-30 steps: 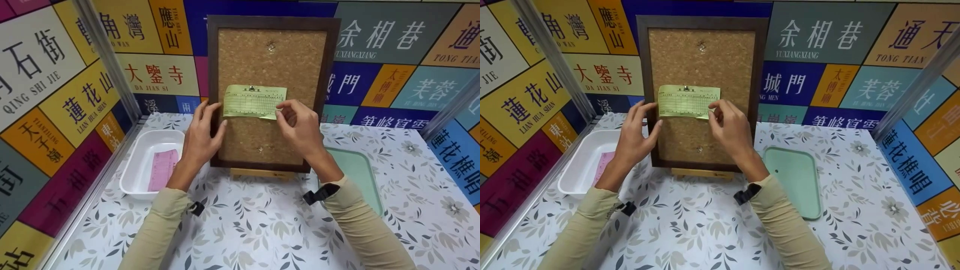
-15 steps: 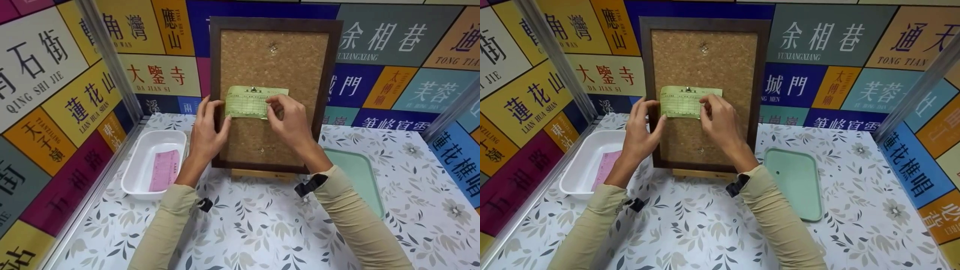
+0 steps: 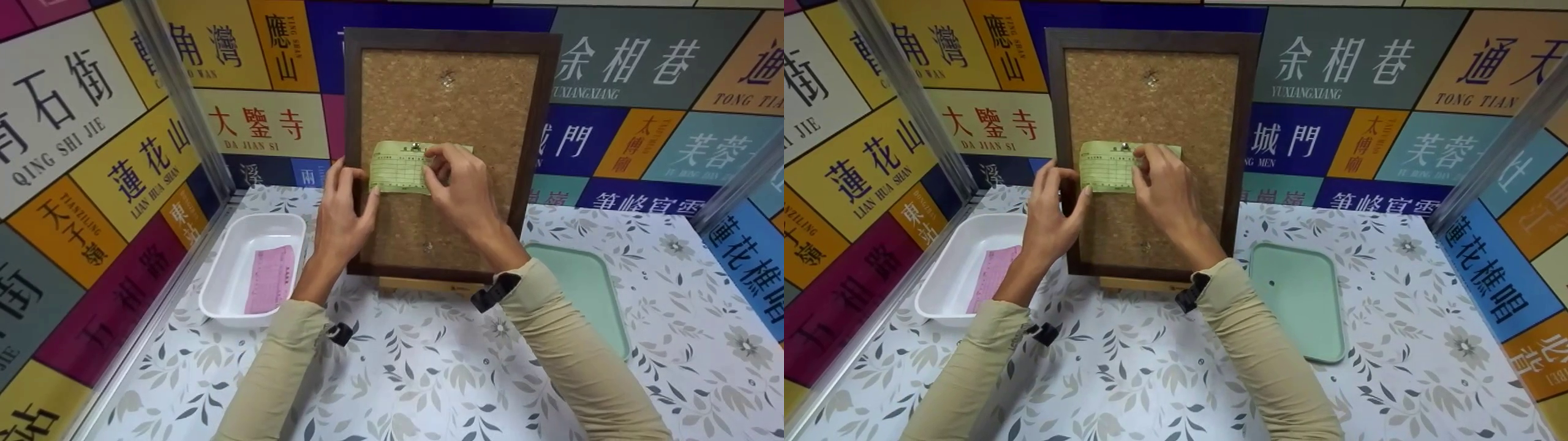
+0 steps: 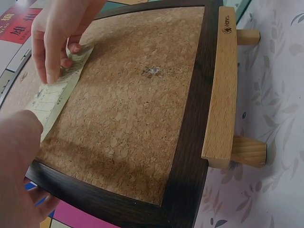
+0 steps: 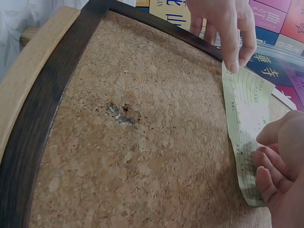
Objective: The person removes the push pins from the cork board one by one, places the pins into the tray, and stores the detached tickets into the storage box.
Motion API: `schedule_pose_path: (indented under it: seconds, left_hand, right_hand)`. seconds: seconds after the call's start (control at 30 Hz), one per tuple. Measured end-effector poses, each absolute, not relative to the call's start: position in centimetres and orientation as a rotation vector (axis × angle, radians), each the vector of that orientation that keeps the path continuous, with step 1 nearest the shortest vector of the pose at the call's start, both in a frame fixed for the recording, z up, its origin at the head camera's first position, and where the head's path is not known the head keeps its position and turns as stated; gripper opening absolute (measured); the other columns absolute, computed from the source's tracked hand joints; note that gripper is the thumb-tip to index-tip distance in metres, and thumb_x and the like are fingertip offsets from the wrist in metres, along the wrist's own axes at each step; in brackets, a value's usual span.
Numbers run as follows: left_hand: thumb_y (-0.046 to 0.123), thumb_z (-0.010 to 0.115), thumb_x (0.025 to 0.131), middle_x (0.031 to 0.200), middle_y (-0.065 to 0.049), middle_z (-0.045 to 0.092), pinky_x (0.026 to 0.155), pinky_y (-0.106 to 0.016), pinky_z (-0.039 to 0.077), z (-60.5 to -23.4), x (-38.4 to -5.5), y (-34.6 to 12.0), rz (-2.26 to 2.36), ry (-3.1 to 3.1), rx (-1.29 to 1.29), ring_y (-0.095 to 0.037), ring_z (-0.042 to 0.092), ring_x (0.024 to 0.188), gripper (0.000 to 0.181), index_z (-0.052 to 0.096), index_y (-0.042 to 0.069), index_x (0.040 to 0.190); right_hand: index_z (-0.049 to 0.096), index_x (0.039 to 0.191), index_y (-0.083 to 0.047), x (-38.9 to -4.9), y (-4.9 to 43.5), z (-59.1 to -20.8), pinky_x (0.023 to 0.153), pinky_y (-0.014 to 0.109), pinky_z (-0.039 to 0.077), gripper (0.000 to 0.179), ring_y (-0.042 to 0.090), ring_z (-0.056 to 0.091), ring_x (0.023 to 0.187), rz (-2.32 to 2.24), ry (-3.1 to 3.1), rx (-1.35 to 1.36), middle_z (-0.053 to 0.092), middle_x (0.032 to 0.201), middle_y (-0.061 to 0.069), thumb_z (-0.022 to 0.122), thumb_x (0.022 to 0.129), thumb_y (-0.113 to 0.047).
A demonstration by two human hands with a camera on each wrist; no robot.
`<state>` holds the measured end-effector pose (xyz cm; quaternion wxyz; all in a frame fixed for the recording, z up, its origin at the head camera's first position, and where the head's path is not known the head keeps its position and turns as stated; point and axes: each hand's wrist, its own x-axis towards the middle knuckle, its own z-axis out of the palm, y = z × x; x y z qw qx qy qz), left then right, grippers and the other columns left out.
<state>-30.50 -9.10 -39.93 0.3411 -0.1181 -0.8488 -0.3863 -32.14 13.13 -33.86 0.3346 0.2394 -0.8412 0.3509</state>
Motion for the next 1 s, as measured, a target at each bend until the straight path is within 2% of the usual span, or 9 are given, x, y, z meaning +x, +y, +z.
schedule_pose_path:
  seconds: [0.47,1.0]
  left_hand:
    - [0.033,0.067,0.108,0.161,-0.018,0.048,0.121,-0.049,0.048,-40.2,-31.0,-8.9,-1.010,-2.223,-0.290,-0.036,0.047,0.155,0.030,0.064,0.008,0.124]
    - [0.026,0.069,0.107,0.155,-0.018,0.053,0.123,-0.046,0.046,-40.4,-31.3,-8.8,-1.019,-2.182,-0.306,-0.032,0.045,0.157,0.021,0.066,0.007,0.114]
  right_hand:
    - [0.077,0.119,-0.003,-32.7,11.2,-33.7,0.069,0.033,0.055,0.024,0.020,0.069,0.073,0.975,-2.098,0.603,0.075,0.091,0.010,0.080,0.097,-0.011]
    - [0.077,0.106,-0.008,-33.3,10.4,-33.4,0.067,0.027,0.050,0.012,0.015,0.068,0.072,0.962,-2.078,0.498,0.076,0.089,0.005,0.074,0.102,-0.018]
